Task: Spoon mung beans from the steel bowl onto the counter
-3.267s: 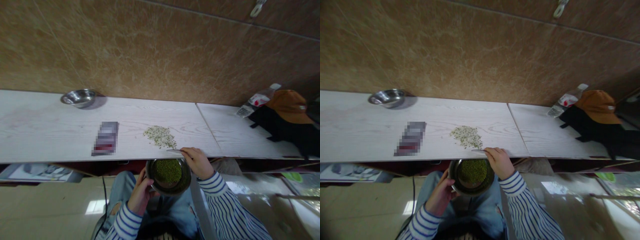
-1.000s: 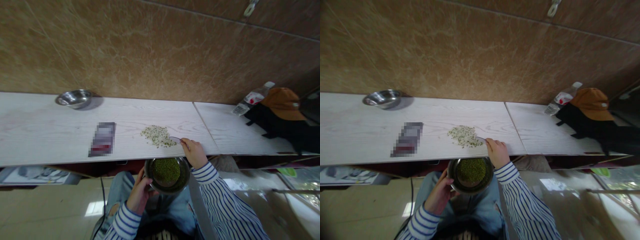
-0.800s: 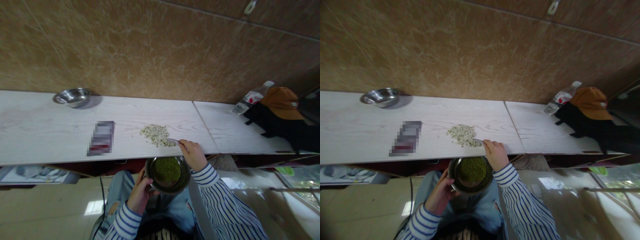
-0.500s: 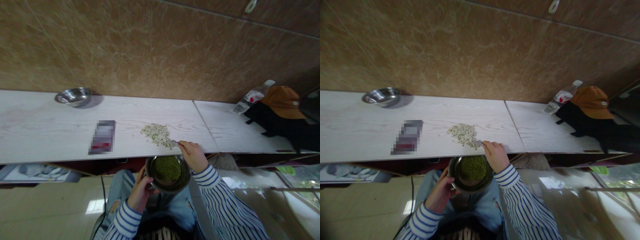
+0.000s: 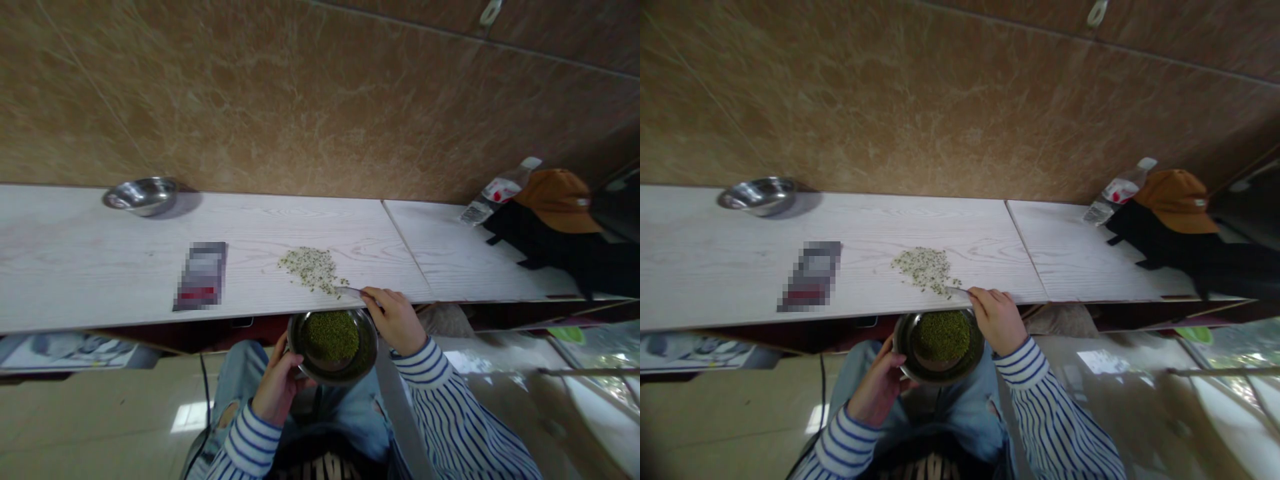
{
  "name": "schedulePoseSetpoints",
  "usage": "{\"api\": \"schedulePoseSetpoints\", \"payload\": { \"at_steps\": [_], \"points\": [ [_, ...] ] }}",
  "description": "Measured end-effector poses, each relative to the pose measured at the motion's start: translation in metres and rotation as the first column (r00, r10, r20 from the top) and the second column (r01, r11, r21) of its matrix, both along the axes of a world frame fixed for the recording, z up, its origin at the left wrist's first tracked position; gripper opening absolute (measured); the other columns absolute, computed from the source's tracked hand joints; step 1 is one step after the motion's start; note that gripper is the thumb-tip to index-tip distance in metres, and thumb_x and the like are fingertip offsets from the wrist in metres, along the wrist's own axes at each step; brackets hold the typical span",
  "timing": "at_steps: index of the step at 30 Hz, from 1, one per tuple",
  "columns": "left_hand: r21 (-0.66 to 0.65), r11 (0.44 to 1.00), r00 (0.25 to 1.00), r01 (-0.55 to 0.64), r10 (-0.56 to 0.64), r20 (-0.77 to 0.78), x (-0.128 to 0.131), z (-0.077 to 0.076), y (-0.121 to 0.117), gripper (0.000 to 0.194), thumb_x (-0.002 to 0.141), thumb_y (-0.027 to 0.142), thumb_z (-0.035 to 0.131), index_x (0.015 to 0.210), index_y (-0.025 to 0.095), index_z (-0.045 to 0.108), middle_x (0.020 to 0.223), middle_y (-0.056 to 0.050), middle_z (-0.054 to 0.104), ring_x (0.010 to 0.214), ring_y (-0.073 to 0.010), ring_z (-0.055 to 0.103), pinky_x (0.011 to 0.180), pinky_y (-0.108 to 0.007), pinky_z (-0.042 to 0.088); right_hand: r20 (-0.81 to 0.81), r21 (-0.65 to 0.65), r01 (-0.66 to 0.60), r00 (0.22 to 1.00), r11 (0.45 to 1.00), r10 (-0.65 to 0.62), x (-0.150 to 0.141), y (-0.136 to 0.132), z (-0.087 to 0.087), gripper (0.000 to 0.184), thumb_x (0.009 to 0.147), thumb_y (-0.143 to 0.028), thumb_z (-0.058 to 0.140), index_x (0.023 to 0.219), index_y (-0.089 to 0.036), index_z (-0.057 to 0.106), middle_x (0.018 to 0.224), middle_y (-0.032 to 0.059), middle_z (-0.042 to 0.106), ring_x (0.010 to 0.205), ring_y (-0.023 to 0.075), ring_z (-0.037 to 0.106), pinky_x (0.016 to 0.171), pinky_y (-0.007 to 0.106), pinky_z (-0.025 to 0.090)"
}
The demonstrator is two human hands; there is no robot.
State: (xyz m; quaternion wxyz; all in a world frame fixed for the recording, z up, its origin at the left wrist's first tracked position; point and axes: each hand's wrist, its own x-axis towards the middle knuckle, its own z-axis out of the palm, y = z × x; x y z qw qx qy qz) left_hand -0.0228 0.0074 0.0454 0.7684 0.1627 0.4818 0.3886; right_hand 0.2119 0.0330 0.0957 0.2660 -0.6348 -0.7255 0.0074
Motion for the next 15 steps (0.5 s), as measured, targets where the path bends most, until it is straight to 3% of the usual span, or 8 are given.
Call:
{"api": "schedulePoseSetpoints", "payload": {
  "at_steps": [5, 15],
  "points": [
    [0.007, 1.000, 1.000, 0.000, 0.000, 0.004, 0.000, 0.003, 0.000, 0.064, 0.068, 0.014, 0.056, 0.129, 0.026, 0.042, 0.089, -0.001, 0.062, 0.066, -0.0153, 0.059, 0.054, -0.030, 0.052, 0.012, -0.056, -0.133, 0.991, 0.990, 0.134, -0.009, 0.002, 0.003, 0.021, 0.093, -0.025, 0.045, 0.102, -0.021, 0.064, 0.091, 0.0048, 0.071, 0.086, 0.0163, 0.064, 0.080, 0.031, 0.042],
    [-0.001, 1.000, 1.000, -0.009, 0.009, 0.007, 0.000, 0.001, 0.000, 0.068, 0.068, 0.014, 0.057, 0.133, 0.025, 0.039, 0.089, -0.002, 0.063, 0.066, -0.0161, 0.060, 0.052, -0.030, 0.052, 0.058, -0.106, -0.064, 0.996, 0.992, 0.070, -0.008, 0.041, -0.005, 0.021, 0.093, -0.025, 0.046, 0.105, -0.023, 0.063, 0.099, 0.0037, 0.071, 0.093, 0.0172, 0.062, 0.083, 0.032, 0.040]
  ]
}}
